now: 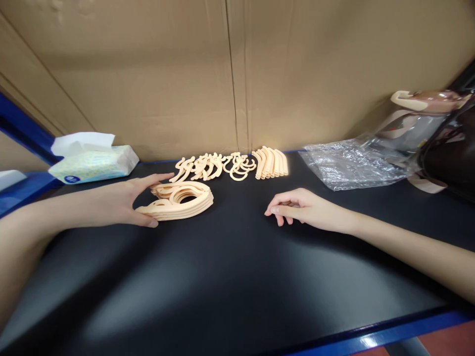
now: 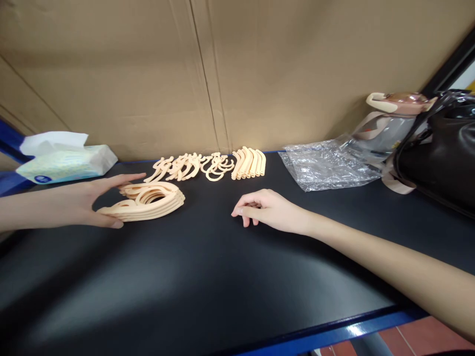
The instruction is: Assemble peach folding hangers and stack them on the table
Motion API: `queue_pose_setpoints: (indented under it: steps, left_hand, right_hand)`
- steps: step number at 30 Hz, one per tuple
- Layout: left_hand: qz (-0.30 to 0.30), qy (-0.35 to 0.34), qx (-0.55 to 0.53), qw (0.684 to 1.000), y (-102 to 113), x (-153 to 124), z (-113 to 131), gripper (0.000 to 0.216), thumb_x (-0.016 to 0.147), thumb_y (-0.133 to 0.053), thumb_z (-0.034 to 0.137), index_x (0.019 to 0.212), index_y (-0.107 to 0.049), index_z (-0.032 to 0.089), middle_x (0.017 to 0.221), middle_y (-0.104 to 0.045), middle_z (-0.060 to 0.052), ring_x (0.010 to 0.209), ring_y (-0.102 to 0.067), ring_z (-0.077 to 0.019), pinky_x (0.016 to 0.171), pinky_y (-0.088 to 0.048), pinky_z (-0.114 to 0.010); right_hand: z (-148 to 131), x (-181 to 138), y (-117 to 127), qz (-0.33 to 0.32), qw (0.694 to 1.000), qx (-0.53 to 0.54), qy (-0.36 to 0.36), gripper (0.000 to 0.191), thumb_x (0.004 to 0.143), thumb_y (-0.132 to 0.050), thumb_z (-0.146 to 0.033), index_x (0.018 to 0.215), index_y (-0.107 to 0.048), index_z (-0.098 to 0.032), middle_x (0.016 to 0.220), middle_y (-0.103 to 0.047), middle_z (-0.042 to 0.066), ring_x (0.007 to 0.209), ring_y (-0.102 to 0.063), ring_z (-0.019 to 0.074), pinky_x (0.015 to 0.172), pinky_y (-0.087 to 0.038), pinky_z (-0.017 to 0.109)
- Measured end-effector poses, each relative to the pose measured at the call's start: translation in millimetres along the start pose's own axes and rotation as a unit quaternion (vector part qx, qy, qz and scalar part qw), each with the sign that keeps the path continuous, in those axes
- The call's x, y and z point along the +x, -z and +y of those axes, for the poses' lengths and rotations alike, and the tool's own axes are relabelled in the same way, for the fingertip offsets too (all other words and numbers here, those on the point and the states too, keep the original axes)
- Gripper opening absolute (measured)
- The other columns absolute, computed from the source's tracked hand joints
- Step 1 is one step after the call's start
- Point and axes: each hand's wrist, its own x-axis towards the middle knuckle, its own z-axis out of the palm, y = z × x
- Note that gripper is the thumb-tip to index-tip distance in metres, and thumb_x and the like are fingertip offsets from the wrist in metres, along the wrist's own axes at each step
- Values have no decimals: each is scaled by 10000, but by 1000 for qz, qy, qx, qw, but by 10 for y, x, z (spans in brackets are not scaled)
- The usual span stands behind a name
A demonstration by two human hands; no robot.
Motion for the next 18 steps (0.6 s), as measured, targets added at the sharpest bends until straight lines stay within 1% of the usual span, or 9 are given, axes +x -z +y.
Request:
queue_pose_setpoints:
  steps: [4, 11, 15, 18]
  left_hand:
    - [-11, 4, -1, 1000, 5, -1, 13, 1003, 616, -609, 542, 1444, -103, 289, 1414, -385, -29, 1173, -486, -284, 951, -364, -319]
    - [-21, 10, -1, 1000, 47, -34, 77, 965, 644, -608, 473, 1446, -121, 247, 1409, -389, -59, 1140, -501, -293, 932, -347, -298]
    - [-30, 12, -6, 999, 82, -77, 112, 935, 660, -609, 429, 1443, -131, 245, 1411, -383, -60, 1143, -490, -275, 949, -323, -283]
    - [-31, 17, -8, 999, 96, -99, 123, 921, 671, -605, 421, 1442, -134, 240, 1381, -418, -62, 1129, -495, -265, 949, -323, -281]
  right_hand:
    - [-2, 3, -4, -1, 1000, 1, 2, 249, 886, -479, -338, 913, -651, -161, 692, -614, 6, 645, -560, 94, 553, -418, 196]
    - [4, 0, 3, 2, 1000, -2, 6, 241, 887, -481, -328, 910, -654, -161, 683, -614, 1, 632, -559, 91, 539, -409, 193]
    - [1, 2, -2, 1, 1000, -5, 3, 240, 886, -485, -332, 909, -654, -163, 678, -611, 0, 628, -555, 92, 534, -405, 192]
    - [-6, 0, -5, 2, 1000, -4, 4, 240, 885, -488, -337, 905, -653, -164, 677, -608, -1, 626, -552, 91, 530, -401, 191]
